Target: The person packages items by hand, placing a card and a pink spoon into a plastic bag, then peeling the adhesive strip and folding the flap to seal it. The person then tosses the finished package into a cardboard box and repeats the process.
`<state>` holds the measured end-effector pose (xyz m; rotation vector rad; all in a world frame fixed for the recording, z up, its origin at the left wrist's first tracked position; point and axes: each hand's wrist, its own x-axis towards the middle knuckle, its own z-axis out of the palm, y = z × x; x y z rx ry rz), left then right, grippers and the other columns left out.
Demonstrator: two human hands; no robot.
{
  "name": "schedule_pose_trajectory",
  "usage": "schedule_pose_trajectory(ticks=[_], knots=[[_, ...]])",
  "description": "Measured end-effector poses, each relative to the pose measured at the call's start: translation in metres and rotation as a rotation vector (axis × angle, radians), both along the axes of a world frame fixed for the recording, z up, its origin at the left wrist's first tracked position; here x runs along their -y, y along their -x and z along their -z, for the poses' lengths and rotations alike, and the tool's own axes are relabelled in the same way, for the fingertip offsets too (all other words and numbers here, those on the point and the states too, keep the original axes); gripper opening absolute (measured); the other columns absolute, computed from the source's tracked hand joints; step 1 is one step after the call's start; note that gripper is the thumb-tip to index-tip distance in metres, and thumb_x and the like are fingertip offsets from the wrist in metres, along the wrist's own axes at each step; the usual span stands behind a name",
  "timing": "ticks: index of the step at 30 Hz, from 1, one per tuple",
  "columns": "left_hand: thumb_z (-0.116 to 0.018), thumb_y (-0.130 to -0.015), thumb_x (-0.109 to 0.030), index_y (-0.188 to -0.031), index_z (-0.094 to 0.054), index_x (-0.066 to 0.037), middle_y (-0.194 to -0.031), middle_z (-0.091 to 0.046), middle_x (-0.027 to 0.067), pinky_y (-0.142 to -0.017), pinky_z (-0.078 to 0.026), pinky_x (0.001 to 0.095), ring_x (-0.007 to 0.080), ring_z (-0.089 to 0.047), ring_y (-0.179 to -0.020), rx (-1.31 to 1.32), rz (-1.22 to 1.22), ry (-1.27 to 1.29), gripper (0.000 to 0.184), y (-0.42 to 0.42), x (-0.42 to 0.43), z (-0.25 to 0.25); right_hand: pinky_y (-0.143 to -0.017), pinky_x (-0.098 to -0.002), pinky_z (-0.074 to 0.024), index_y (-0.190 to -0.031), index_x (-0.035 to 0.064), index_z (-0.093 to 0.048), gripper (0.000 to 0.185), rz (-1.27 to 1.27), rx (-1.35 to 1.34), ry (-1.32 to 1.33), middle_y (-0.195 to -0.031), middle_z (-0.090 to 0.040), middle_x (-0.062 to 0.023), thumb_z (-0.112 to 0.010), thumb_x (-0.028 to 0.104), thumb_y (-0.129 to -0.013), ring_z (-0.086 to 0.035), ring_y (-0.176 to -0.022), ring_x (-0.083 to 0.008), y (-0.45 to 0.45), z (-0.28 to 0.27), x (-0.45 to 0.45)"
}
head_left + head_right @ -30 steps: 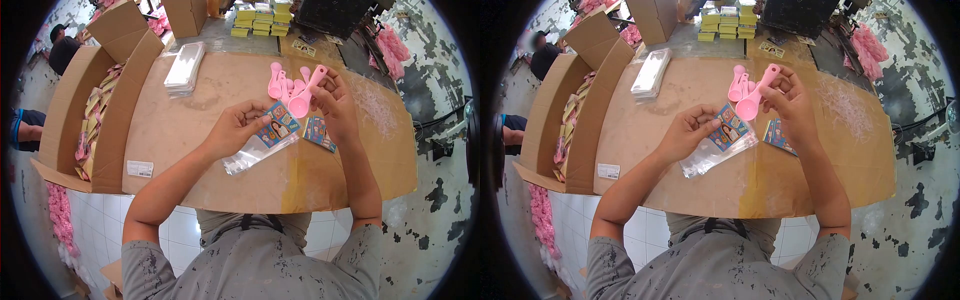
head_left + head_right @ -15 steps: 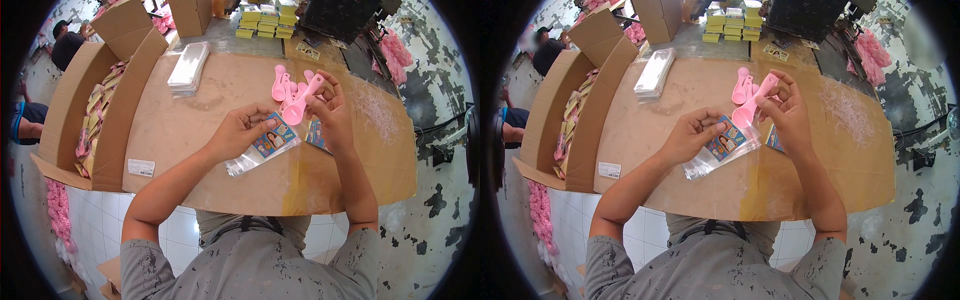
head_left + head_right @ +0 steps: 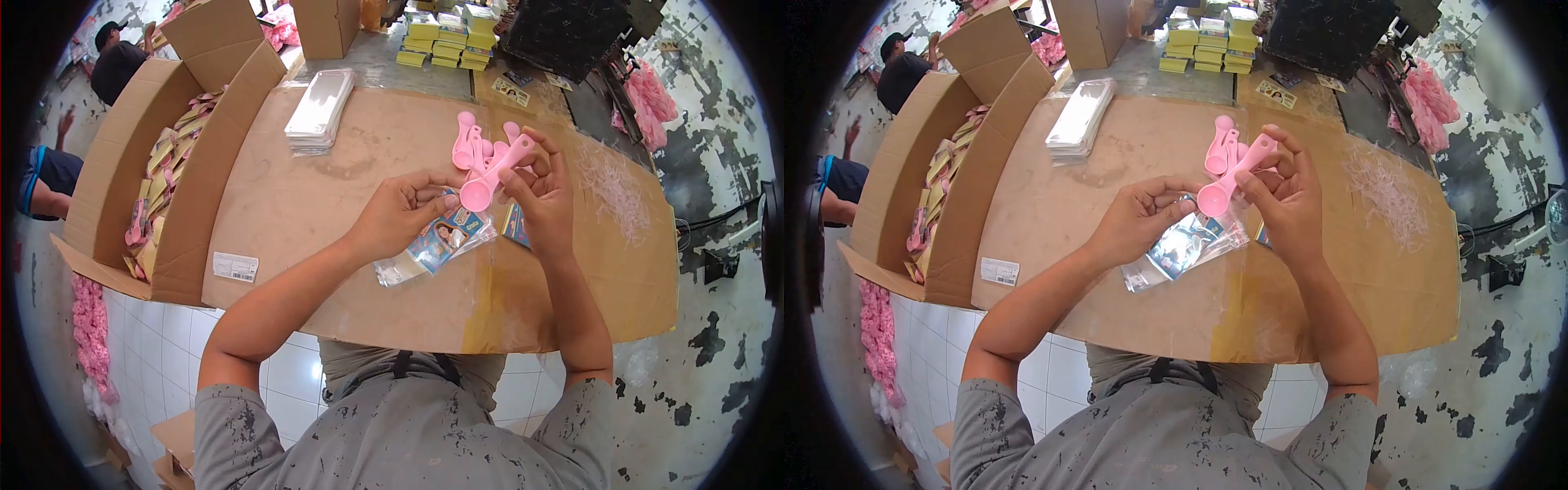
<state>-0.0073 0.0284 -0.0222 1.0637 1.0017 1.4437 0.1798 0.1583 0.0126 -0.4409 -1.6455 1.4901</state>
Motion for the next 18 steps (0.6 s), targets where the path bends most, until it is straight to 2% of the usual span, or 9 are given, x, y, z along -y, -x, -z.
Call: schedule_pose_trajectory(ticks=[5, 9, 10, 13, 15, 17, 18], knots=[[-0.064, -0.106, -0.018, -0.132, -0.064, 0.003, -0.11, -0.076, 0.0072, -0.082, -0.057, 0.0234, 0.0065, -0.069, -0.095, -0.073, -0.002, 0.021, 0.033, 0.003, -0.001, 0.004, -0.084, -0.0298, -0.0553, -0.147, 0.0036, -0.044, 0.055, -0.022, -0.026, -0.121, -0.111, -0.068, -0.0096, -0.07, 0.002, -0.098, -0.069, -0.101, -0.0146, 0.007, 0.009, 0.014], [-0.063, -0.107, -0.02, -0.134, -0.062, 0.001, -0.113, -0.076, 0.0094, -0.085, -0.057, 0.0254, 0.0084, -0.069, -0.097, -0.048, 0.017, 0.017, 0.035, 0.005, 0.0, -0.002, -0.098, -0.0354, -0.05, -0.143, 0.0022, -0.05, 0.042, -0.171, 0.131, -0.313, -0.123, -0.067, -0.0085, -0.064, 0.008, -0.104, -0.066, -0.106, -0.0162, -0.004, 0.021, -0.001], [-0.063, -0.107, -0.021, -0.135, -0.062, 0.001, -0.113, -0.076, 0.0098, -0.086, -0.057, 0.026, 0.0089, -0.069, -0.098, -0.028, 0.028, 0.005, 0.036, 0.007, 0.0, -0.003, -0.102, -0.0367, -0.0481, -0.14, 0.0017, -0.054, 0.037, -0.214, 0.13, -0.353, -0.126, -0.067, -0.0076, -0.063, 0.008, -0.104, -0.066, -0.107, -0.017, -0.006, 0.02, -0.016], [-0.063, -0.107, -0.022, -0.137, -0.06, 0.0, -0.114, -0.076, 0.0108, -0.088, -0.057, 0.0279, 0.0098, -0.069, -0.101, 0.031, 0.132, -0.016, 0.037, 0.01, 0.0, 0.0, -0.107, -0.0384, -0.0446, -0.127, 0.0024, -0.066, 0.026, -0.238, 0.021, -0.199, -0.125, -0.068, -0.0063, -0.064, 0.006, -0.102, -0.065, -0.108, -0.0194, 0.008, -0.012, 0.007], [-0.065, -0.106, -0.023, -0.138, -0.059, -0.001, -0.113, -0.076, 0.0098, -0.09, -0.056, 0.0289, 0.0097, -0.069, -0.102, 0.036, 0.179, -0.015, 0.04, 0.008, 0.002, -0.004, -0.11, -0.0401, -0.0416, -0.116, 0.0033, -0.07, 0.019, -0.282, 0.096, -0.316, -0.126, -0.069, -0.0085, -0.067, 0.005, -0.097, -0.063, -0.115, -0.023, 0.009, -0.036, 0.015], [-0.065, -0.105, -0.022, -0.139, -0.058, 0.0, -0.118, -0.075, 0.0103, -0.094, -0.054, 0.0298, 0.0112, -0.068, -0.107, 0.047, 0.209, -0.02, 0.041, 0.008, 0.005, -0.009, -0.115, -0.0431, -0.0372, -0.101, 0.004, -0.072, 0.009, -0.384, 0.358, -0.742, -0.129, -0.067, -0.0134, -0.071, 0.007, -0.092, -0.059, -0.129, -0.0289, 0.001, -0.049, 0.002], [-0.064, -0.106, -0.02, -0.139, -0.058, 0.001, -0.122, -0.073, 0.0112, -0.097, -0.054, 0.0302, 0.0127, -0.067, -0.112, 0.057, 0.215, -0.027, 0.04, 0.01, 0.007, -0.012, -0.116, -0.0434, -0.037, -0.098, 0.0042, -0.072, 0.008, -0.408, 0.314, -0.72, -0.125, -0.069, -0.0123, -0.072, 0.006, -0.09, -0.061, -0.127, -0.0291, 0.001, -0.057, 0.003]])
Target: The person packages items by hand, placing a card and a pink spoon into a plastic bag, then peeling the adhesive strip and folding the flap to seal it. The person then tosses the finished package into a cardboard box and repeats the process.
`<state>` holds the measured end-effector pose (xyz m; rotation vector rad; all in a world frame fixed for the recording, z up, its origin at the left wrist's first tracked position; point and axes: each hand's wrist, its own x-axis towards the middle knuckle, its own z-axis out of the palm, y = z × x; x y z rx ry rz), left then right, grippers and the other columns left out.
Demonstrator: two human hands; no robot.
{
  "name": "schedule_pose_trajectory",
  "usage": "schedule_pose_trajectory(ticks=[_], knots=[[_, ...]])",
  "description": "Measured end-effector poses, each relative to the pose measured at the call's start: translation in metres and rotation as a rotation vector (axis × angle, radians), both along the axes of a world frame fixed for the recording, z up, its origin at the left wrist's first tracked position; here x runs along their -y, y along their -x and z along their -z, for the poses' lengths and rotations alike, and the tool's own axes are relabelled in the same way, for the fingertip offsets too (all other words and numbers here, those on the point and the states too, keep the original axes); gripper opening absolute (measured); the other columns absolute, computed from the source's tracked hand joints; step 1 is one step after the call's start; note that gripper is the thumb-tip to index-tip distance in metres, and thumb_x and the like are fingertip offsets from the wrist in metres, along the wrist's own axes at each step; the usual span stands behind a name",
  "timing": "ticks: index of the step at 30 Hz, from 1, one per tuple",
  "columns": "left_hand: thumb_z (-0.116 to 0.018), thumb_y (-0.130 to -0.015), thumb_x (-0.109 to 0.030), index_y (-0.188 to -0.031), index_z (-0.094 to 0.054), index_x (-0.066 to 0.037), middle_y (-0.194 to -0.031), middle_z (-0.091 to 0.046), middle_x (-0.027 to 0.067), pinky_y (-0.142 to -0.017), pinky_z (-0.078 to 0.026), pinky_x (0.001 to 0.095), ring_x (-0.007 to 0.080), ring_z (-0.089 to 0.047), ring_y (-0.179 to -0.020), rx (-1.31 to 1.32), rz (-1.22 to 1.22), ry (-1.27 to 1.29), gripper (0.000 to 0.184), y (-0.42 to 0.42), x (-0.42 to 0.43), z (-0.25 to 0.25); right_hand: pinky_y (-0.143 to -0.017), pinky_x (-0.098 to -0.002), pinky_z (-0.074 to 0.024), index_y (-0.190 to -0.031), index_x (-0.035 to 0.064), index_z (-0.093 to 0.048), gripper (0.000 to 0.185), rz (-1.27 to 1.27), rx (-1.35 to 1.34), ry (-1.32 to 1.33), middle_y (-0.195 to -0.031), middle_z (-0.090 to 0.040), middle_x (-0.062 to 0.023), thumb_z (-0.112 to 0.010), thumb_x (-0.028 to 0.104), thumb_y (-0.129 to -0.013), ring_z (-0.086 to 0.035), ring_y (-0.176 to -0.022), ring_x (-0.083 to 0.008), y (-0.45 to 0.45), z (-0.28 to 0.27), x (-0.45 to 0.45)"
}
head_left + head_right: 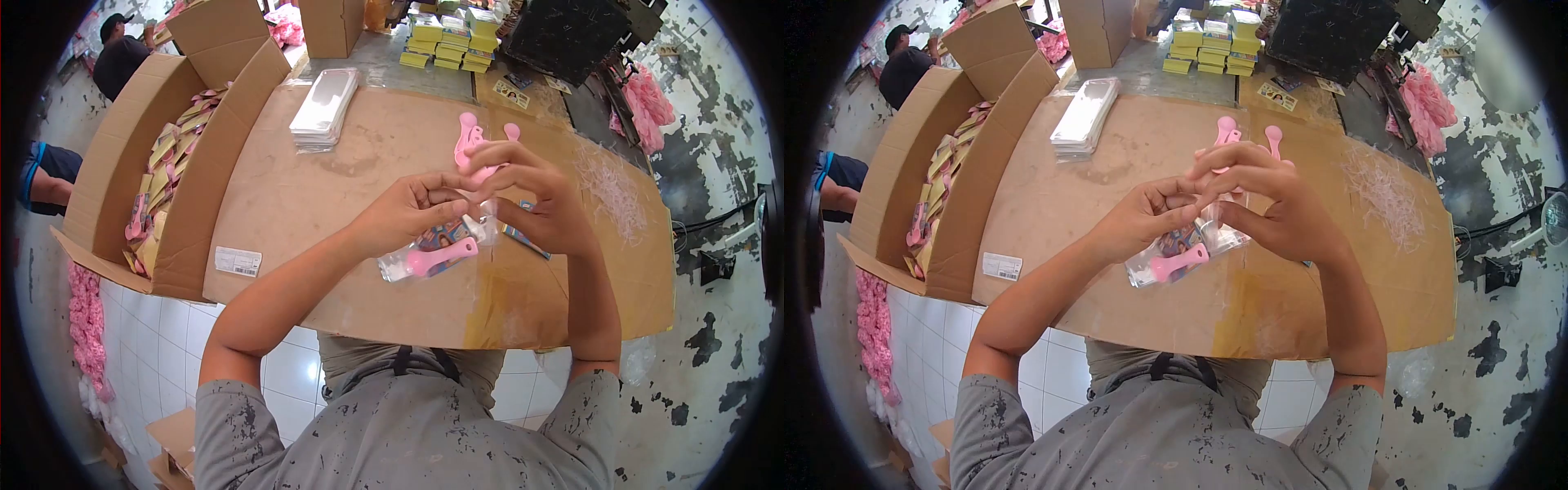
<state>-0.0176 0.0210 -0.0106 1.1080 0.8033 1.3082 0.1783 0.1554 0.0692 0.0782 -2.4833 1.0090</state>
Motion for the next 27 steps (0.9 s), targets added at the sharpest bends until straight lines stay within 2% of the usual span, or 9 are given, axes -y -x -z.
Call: schedule_pose_trajectory(ticks=[2, 4, 7, 8, 11, 14, 17, 23, 27], knots=[[-0.065, -0.104, -0.017, -0.14, -0.056, 0.001, -0.131, -0.069, 0.0129, -0.101, -0.052, 0.031, 0.015, -0.065, -0.119, 0.018, -0.074, -0.065, 0.041, -0.003, 0.002, -0.001, -0.117, -0.0438, -0.0364, -0.094, 0.0046, -0.073, 0.007, -0.064, -0.051, 0.066, -0.117, -0.071, -0.0101, -0.073, 0.003, -0.087, -0.064, -0.122, -0.0296, 0.0, -0.016, 0.003], [-0.067, -0.101, -0.015, -0.142, -0.055, 0.001, -0.137, -0.065, 0.0146, -0.104, -0.051, 0.0319, 0.0168, -0.062, -0.125, 0.025, -0.228, -0.182, 0.045, -0.009, -0.001, -0.001, -0.106, -0.0405, -0.0445, -0.095, 0.0039, -0.073, 0.009, 0.047, -0.072, -0.151, -0.105, -0.072, -0.0072, -0.072, 0.001, -0.086, -0.068, -0.108, -0.0256, -0.003, -0.029, 0.01], [-0.068, -0.094, -0.01, -0.145, -0.052, -0.001, -0.142, -0.061, 0.0159, -0.105, -0.05, 0.0334, 0.0196, -0.059, -0.131, -0.573, -0.248, -0.516, 0.054, 0.01, 0.003, 0.0, -0.084, -0.0338, -0.0512, -0.096, 0.0029, -0.072, 0.011, 0.246, -0.005, -0.283, -0.092, -0.072, -0.0044, -0.073, 0.0, -0.085, -0.068, -0.088, -0.0179, -0.005, -0.031, 0.019], [-0.069, -0.087, -0.006, -0.144, -0.054, -0.002, -0.14, -0.063, 0.0143, -0.104, -0.052, 0.0344, 0.0223, -0.062, -0.128, -0.398, -0.237, -0.288, 0.059, 0.0, 0.012, -0.003, -0.076, -0.0312, -0.0526, -0.096, 0.0026, -0.071, 0.011, 0.317, 0.034, -0.294, -0.088, -0.072, -0.0037, -0.073, 0.0, -0.085, -0.067, -0.081, -0.0149, -0.005, -0.03, 0.022], [-0.07, -0.092, -0.006, -0.14, -0.057, 0.0, -0.135, -0.067, 0.0133, -0.101, -0.054, 0.0342, 0.0225, -0.067, -0.122, -0.474, -0.28, -0.381, 0.051, -0.012, 0.013, -0.01, -0.06, -0.0256, -0.0458, -0.097, 0.0016, -0.07, 0.01, 0.431, -0.096, -0.161, -0.083, -0.07, -0.0022, -0.074, 0.002, -0.087, -0.062, -0.071, -0.009, -0.004, -0.022, 0.024], [-0.064, -0.1, -0.005, -0.142, -0.056, 0.001, -0.127, -0.07, 0.0115, -0.1, -0.053, 0.0307, 0.0185, -0.069, -0.116, -0.463, -0.35, -0.408, 0.043, -0.016, 0.007, -0.006, -0.06, -0.0242, -0.0458, -0.097, 0.0015, -0.07, 0.009, 0.426, -0.077, -0.092, -0.083, -0.071, -0.0026, -0.074, 0.002, -0.088, -0.062, -0.071, -0.0074, -0.006, -0.018, 0.025], [-0.063, -0.104, -0.007, -0.14, -0.059, 0.0, -0.114, -0.075, 0.0098, -0.088, -0.055, 0.0262, 0.0121, -0.071, -0.102, -0.472, -0.333, -0.319, 0.037, -0.015, 0.01, -0.013, -0.06, -0.0256, -0.047, -0.1, 0.0031, -0.07, 0.01, 0.406, -0.035, -0.043, -0.084, -0.073, -0.0047, -0.073, 0.003, -0.09, -0.065, -0.072, -0.0103, -0.007, -0.017, 0.026], [-0.065, -0.103, -0.007, -0.138, -0.06, 0.003, -0.097, -0.078, 0.0089, -0.078, -0.055, 0.0242, 0.0059, -0.069, -0.088, -0.394, -0.369, -0.21, 0.037, -0.016, 0.014, -0.012, -0.07, -0.0305, -0.0504, -0.099, 0.0072, -0.071, 0.017, 0.552, -0.461, -0.501, -0.098, -0.069, -0.0053, -0.078, 0.004, -0.084, -0.067, -0.086, -0.0201, 0.005, 0.001, 0.019], [-0.069, -0.1, -0.005, -0.137, -0.06, 0.004, -0.092, -0.078, 0.0101, -0.069, -0.055, 0.0255, 0.0069, -0.069, -0.078, -0.589, -0.434, -0.27, 0.04, -0.017, 0.015, -0.003, -0.085, -0.036, -0.0479, -0.098, 0.0084, -0.071, 0.023, 0.458, -0.301, -0.88, -0.102, -0.066, -0.0054, -0.08, 0.008, -0.077, -0.065, -0.098, -0.0218, 0.01, 0.002, 0.033]])
